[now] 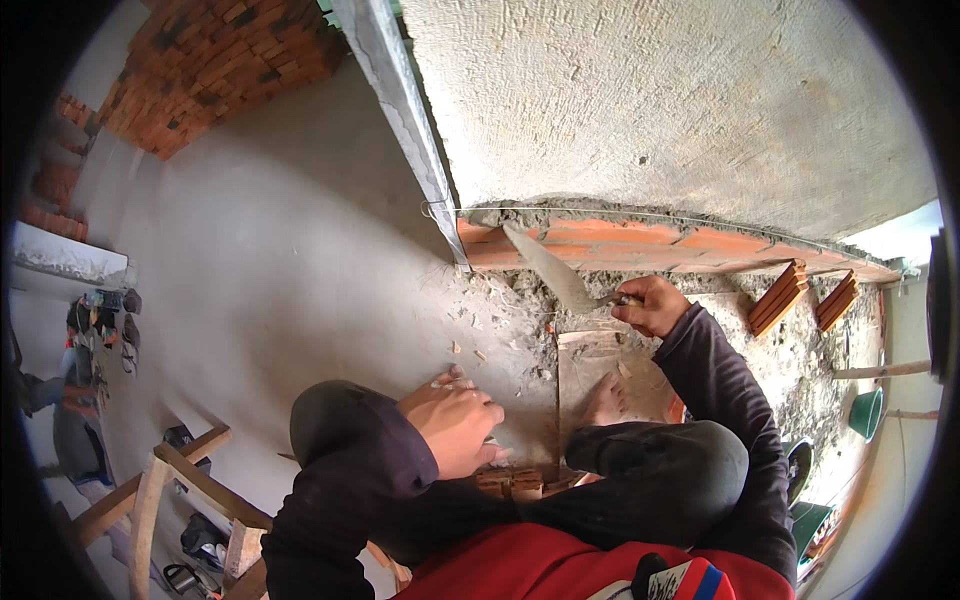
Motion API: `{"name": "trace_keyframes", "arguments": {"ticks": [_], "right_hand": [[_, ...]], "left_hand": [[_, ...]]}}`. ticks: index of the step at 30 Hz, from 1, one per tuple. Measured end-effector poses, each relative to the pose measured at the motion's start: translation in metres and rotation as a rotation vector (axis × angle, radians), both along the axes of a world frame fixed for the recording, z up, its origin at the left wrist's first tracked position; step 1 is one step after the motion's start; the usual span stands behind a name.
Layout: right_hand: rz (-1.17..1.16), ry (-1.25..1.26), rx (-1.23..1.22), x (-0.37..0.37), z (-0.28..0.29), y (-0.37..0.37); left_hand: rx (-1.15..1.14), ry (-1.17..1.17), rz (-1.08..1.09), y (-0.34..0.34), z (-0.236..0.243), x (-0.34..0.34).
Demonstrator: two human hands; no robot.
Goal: The person applies mortar to a wall and the edge of a brick using a trowel, then places the brick onto the wall and taps it into place with a wooden handle.
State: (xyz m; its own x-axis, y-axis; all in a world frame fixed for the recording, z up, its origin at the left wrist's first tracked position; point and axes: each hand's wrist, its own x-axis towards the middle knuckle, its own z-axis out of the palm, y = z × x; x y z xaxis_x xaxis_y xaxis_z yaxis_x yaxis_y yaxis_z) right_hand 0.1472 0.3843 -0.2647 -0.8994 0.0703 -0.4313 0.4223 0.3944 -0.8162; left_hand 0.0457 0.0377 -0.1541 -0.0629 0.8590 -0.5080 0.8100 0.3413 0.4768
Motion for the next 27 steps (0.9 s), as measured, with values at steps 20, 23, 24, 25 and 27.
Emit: {"name": "trace_keyframes", "arguments": {"ticks": [20, 23, 24, 25, 27], "right_hand": [[0.058, 0.244, 0.698, 0.023, 0.03, -0.034], [0.005, 0.225, 0.787, 0.022, 0.028, -0.034], [-0.03, 0.223, 0.778, 0.022, 0.028, -0.032], [-0.045, 0.205, 0.787, 0.024, 0.03, -0.029], [-0.016, 0.226, 0.766, 0.028, 0.039, -0.024]], "left_hand": [[0.068, 0.012, 0.005, -0.005, 0.004, 0.001], [0.045, -0.022, 0.03, -0.007, 0.003, 0.002], [0.053, -0.014, 0.031, -0.008, 0.003, 0.002], [0.063, -0.005, 0.032, -0.009, 0.003, 0.002], [0.077, -0.001, 0.032, -0.011, 0.003, 0.002]]}}
